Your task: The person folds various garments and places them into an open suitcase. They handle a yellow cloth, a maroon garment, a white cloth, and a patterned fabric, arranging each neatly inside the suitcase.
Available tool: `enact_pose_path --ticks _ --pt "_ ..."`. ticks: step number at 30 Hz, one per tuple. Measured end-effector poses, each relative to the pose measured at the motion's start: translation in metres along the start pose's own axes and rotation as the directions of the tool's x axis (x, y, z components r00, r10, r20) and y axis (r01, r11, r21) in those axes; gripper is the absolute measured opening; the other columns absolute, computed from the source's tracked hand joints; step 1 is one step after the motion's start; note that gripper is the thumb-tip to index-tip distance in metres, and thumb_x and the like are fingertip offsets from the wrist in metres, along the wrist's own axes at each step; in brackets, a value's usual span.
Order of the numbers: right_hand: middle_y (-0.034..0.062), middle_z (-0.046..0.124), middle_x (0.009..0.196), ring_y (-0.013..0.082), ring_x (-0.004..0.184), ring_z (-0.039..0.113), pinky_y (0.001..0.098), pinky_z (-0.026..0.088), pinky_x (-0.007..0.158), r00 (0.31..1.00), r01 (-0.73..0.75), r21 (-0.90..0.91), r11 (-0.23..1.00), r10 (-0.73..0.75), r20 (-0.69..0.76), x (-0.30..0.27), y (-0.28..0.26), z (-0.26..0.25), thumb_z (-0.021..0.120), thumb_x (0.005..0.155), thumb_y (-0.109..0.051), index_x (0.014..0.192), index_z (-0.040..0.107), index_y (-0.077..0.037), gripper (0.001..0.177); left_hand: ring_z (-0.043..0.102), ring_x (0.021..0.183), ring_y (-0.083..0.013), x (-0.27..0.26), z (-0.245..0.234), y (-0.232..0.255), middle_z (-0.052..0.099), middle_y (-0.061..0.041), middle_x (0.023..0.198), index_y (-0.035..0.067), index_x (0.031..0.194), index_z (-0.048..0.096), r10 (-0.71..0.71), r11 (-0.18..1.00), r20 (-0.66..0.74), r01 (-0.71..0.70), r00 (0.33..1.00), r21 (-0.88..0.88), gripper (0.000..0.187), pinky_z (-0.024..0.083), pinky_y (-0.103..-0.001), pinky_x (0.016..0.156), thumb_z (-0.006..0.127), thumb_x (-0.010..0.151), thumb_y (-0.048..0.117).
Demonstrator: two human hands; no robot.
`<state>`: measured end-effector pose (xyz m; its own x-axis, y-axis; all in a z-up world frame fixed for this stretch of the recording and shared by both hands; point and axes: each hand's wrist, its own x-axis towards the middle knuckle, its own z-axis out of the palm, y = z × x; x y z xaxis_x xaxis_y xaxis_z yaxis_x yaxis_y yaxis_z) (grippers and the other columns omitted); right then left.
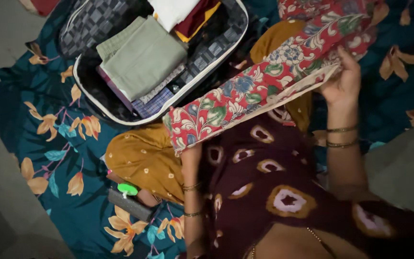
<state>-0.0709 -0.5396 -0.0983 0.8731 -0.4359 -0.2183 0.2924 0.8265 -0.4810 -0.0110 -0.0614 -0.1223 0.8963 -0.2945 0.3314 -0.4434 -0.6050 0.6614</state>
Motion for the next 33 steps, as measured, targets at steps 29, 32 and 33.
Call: enact_pose_path --ticks 29,32,33 --pt "0.0097 0.011 0.176 0.0379 0.163 0.007 0.0722 -0.006 0.121 0.965 0.143 -0.834 -0.532 -0.111 0.236 0.026 0.008 0.037 0.029 0.112 -0.051 0.167 0.030 -0.030 0.059 0.045 0.131 -0.0456 0.009 -0.001 0.008 0.054 -0.024 0.143 0.001 0.139 0.055 -0.291 0.955 0.142 0.279 0.946 0.099 0.061 0.038 -0.055 0.105 0.074 0.086 0.022" --pt "0.0140 0.016 0.175 0.0386 0.162 0.013 0.0659 0.003 0.124 0.951 0.120 -0.871 -0.477 -0.197 0.239 0.042 -0.016 0.012 0.041 0.110 -0.050 0.166 0.030 -0.022 0.064 0.052 0.130 -0.0412 0.013 0.005 0.002 0.060 -0.021 0.141 0.003 0.137 0.059 -0.151 0.986 0.123 0.141 0.981 0.085 0.051 0.041 -0.052 0.109 0.070 0.090 0.019" --pt "0.0155 0.017 0.174 0.0389 0.162 0.015 0.0638 0.007 0.126 0.939 0.123 -0.859 -0.498 -0.223 0.264 0.043 -0.021 0.009 0.045 0.110 -0.050 0.166 0.030 -0.019 0.066 0.056 0.130 -0.0391 0.012 0.005 0.000 0.063 -0.019 0.141 0.004 0.137 0.061 -0.033 0.994 0.107 0.021 0.994 0.111 0.047 0.042 -0.050 0.113 0.068 0.092 0.017"
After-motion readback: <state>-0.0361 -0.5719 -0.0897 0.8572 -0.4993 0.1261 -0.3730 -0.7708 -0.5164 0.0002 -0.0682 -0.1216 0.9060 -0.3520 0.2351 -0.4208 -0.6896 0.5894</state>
